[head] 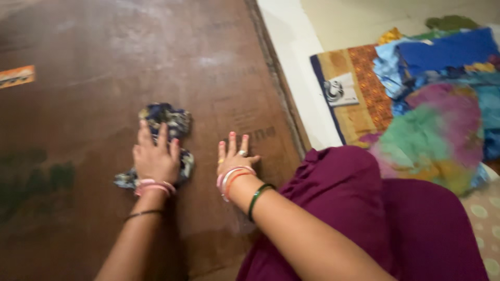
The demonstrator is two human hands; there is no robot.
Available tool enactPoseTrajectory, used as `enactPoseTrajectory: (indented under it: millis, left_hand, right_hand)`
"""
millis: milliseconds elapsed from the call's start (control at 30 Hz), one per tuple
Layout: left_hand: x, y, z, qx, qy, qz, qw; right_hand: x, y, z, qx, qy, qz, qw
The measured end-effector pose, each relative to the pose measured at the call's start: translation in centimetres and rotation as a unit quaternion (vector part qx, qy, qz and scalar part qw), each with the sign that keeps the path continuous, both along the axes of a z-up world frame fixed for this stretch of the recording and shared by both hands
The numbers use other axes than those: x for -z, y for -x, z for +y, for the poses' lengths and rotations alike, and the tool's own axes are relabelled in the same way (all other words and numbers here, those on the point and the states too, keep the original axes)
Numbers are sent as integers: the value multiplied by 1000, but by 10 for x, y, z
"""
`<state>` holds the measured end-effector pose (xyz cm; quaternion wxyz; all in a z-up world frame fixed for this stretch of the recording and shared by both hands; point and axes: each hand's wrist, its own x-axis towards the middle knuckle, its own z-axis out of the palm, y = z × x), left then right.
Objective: The person wipes a wooden table surface with a patterned cloth. They move a metal cup and a small orange packet aside to clean underneath them, then return them to the table.
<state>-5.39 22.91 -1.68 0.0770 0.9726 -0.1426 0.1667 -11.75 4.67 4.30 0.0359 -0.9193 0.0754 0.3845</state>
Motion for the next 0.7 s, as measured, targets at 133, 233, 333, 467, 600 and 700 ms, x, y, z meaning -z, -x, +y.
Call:
enactPoseTrajectory:
  millis: [133,233,333,467,600,700]
  left_hand:
    - [-14,50,1,13,22,2,1000]
    - [-17,58,-5,4,22,4,1000]
    - [-20,58,-8,-12,14,11,1000]
    - [-26,60,-10,-17,26,22,999]
    - [-32,60,-12,-21,37,29,999]
    - [-36,59,-13,-19,41,25,999]
  right_hand:
    - [4,-8,2,2,39,8,999]
    - [0,-7,15,-10,77,42,996]
    - [0,-4,20,-10,106,32,994]
    - [5,-2,17,-48,145,7,988]
    - [10,-5,20,-86,166,48,981]
    - [36,-10,26,-66,213,34,974]
